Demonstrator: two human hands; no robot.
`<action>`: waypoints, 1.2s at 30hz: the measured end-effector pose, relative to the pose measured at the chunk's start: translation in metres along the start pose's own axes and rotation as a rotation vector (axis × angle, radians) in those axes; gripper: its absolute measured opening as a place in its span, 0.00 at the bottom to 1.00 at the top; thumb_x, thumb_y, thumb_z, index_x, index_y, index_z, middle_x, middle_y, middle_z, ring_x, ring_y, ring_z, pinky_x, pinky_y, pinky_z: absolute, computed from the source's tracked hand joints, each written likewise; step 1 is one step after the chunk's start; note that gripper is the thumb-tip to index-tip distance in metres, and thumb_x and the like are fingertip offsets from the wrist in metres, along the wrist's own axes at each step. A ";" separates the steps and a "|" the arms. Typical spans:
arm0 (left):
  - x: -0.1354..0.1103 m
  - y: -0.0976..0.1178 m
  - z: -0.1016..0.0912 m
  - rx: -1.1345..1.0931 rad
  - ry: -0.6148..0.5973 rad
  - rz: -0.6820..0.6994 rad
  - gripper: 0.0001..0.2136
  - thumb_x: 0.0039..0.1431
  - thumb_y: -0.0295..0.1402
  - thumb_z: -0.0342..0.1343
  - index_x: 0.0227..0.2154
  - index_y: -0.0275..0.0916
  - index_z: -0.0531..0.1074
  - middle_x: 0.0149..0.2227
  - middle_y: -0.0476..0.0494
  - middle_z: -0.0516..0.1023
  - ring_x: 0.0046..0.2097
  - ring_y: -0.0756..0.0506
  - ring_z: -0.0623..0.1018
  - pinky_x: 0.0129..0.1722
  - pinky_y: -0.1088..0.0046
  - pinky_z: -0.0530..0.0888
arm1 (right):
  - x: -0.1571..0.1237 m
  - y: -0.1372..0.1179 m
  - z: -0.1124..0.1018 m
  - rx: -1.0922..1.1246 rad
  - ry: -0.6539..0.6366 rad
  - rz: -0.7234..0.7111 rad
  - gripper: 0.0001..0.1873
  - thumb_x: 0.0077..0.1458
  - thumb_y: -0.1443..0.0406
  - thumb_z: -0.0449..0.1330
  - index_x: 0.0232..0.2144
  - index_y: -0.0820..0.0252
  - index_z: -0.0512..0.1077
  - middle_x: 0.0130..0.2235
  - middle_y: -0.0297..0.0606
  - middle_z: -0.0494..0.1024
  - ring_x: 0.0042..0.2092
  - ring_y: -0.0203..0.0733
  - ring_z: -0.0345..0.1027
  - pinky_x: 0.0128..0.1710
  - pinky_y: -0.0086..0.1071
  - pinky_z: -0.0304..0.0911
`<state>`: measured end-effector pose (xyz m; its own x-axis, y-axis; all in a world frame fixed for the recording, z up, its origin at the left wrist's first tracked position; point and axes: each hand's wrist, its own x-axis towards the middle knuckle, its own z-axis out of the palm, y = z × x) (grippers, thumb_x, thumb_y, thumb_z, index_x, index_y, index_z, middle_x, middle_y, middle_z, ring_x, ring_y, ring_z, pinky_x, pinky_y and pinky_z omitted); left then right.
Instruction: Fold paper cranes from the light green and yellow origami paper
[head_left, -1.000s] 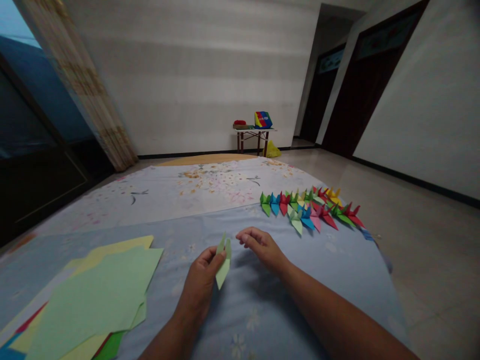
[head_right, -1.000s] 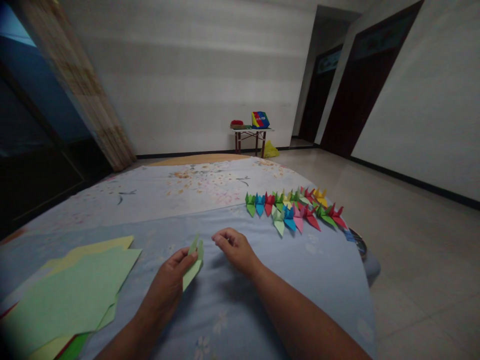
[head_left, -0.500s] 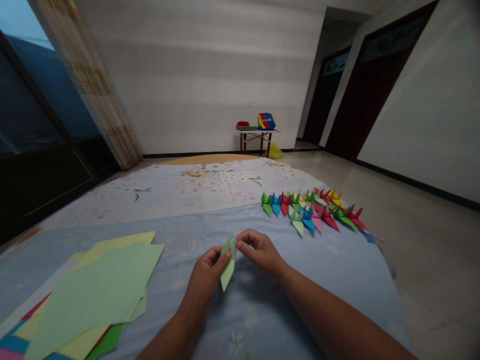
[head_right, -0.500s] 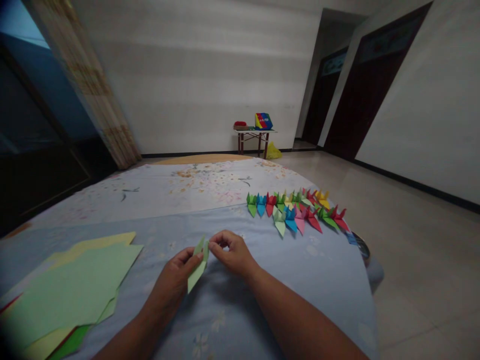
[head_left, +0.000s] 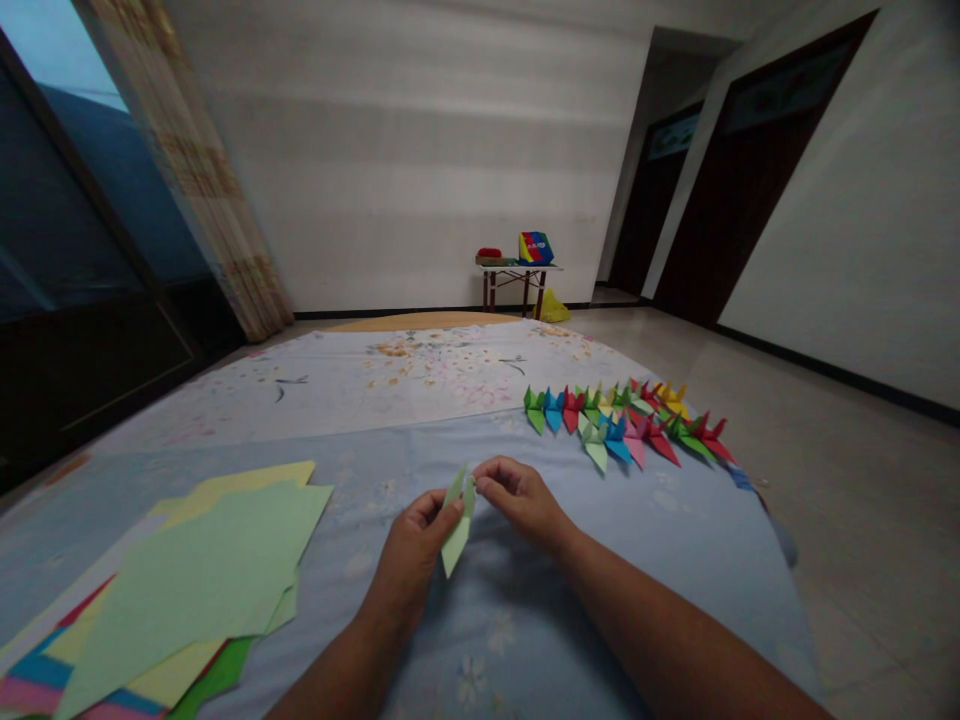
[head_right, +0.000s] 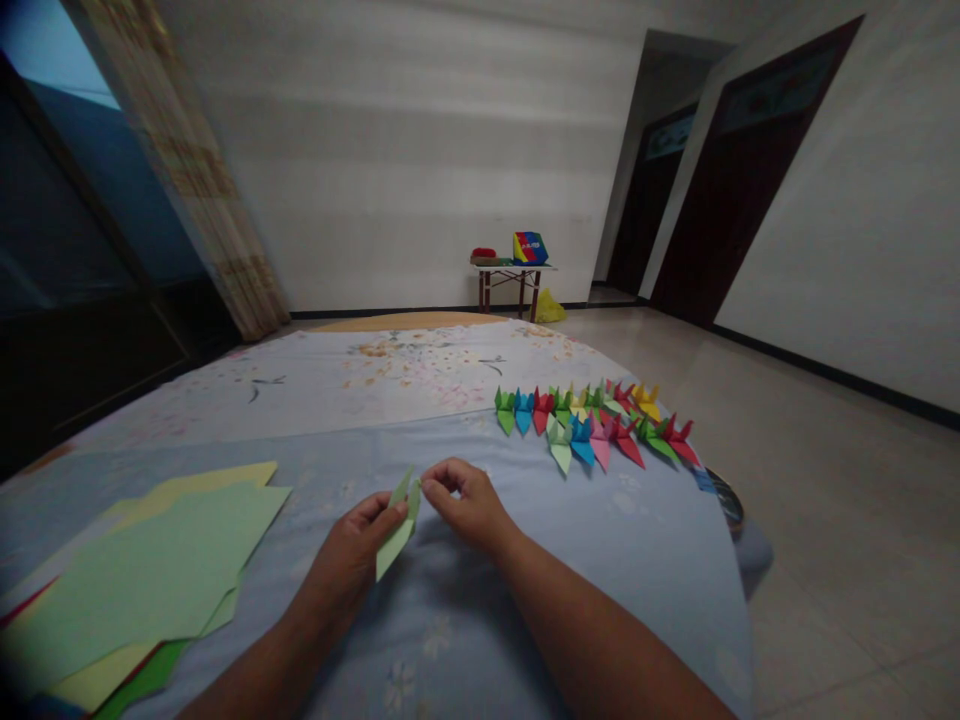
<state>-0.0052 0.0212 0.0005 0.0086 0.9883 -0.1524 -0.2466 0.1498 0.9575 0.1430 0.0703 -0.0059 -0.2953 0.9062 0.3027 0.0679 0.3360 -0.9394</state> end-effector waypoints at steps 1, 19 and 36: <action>0.000 0.000 0.000 0.005 -0.002 0.002 0.15 0.44 0.41 0.62 0.33 0.36 0.75 0.23 0.50 0.75 0.23 0.51 0.71 0.25 0.77 0.65 | 0.000 0.000 0.000 0.001 -0.001 0.004 0.09 0.52 0.61 0.56 0.30 0.62 0.70 0.28 0.35 0.72 0.31 0.35 0.64 0.35 0.30 0.61; 0.002 0.006 -0.003 0.078 -0.034 0.088 0.14 0.45 0.40 0.62 0.32 0.36 0.75 0.26 0.48 0.75 0.27 0.51 0.71 0.27 0.78 0.66 | -0.006 -0.015 0.000 -0.281 -0.079 -0.263 0.05 0.54 0.66 0.55 0.30 0.61 0.70 0.31 0.36 0.72 0.33 0.35 0.65 0.34 0.29 0.60; -0.001 0.011 -0.002 0.130 0.035 0.070 0.17 0.41 0.44 0.63 0.30 0.35 0.77 0.22 0.50 0.74 0.23 0.51 0.69 0.24 0.78 0.64 | -0.006 -0.016 -0.001 -0.406 -0.103 -0.417 0.04 0.55 0.68 0.53 0.32 0.60 0.68 0.33 0.38 0.71 0.36 0.37 0.64 0.37 0.31 0.60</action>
<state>-0.0095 0.0224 0.0111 -0.0386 0.9952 -0.0902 -0.1175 0.0851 0.9894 0.1444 0.0594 0.0068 -0.4650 0.6534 0.5973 0.2792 0.7485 -0.6015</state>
